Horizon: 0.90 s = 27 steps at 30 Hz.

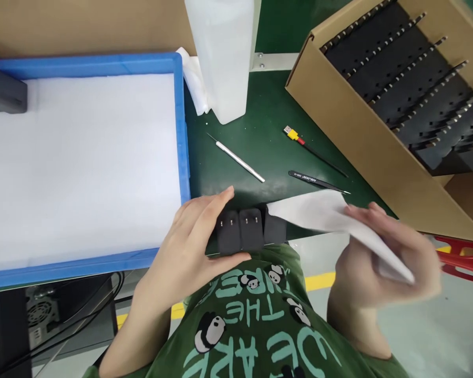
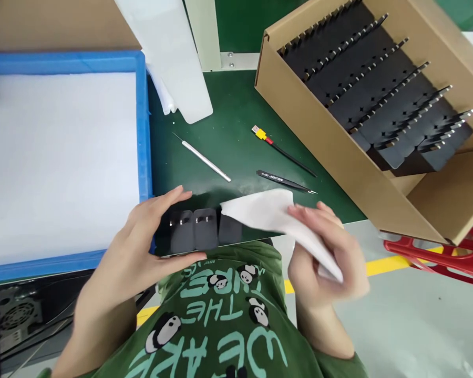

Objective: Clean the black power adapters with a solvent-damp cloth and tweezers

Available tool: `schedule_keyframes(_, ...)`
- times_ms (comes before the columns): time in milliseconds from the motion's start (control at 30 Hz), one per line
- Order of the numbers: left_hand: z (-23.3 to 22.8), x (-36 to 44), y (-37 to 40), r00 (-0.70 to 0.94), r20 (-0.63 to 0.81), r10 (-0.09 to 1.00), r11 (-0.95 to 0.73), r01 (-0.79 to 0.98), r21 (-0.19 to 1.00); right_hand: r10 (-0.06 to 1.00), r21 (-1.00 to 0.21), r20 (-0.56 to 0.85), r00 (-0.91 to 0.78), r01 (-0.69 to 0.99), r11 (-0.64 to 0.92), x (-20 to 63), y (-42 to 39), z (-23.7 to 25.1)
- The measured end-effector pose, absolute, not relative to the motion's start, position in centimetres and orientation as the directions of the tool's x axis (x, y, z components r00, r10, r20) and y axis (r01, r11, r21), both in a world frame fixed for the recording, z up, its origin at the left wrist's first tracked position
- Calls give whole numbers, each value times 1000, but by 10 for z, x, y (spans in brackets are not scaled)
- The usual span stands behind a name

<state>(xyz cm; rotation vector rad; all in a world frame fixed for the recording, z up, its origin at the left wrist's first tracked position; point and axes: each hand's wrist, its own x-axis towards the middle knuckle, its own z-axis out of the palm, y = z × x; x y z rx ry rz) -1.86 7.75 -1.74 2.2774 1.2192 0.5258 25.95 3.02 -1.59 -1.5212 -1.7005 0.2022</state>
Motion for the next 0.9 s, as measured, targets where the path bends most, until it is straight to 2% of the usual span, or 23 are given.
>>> schedule_keyframes(33, -15, -17, 78, 522, 116, 845, -485, 657, 577, 859, -601, 496, 129, 764, 232, 262, 33, -23)
schedule_keyframes(67, -13, -15, 78, 523, 134, 842, -500, 663, 556, 864, -599, 491, 110, 762, 244, 262, 36, -30)
schedule_keyframes(167, -7, -8, 79, 545, 158, 823, -544, 680, 491, 950, -597, 247, -190, 743, 304, 261, 43, -37)
schedule_keyframes(200, -6, -6, 80, 555, 161, 816, -557, 682, 474, 954, -605, 211, -213, 738, 298, 262, 43, -35)
schedule_keyframes(300, -2, 1, 85, 589, 180, 787, -600, 666, 444, 954, -635, 280, -111, 724, 271, 264, 41, -25)
schedule_keyframes(367, -1, 4, 89, 615, 170, 770, -619, 654, 435, 944, -655, 313, -106, 696, 295, 262, 40, -21)
schedule_keyframes(533, -2, 8, 95, 645, 81, 760, -601, 648, 468, 925, -714, 217, -313, 595, 369, 245, 47, -27)
schedule_keyframes(733, -6, 10, 96, 660, 93, 746, -594, 596, 541, 911, -771, 147, -385, 532, 350, 241, 57, -33)
schedule_keyframes(900, -9, 7, 95, 654, 89, 751, -569, 571, 592, 912, -749, 161, -377, 554, 362, 248, 56, -30)
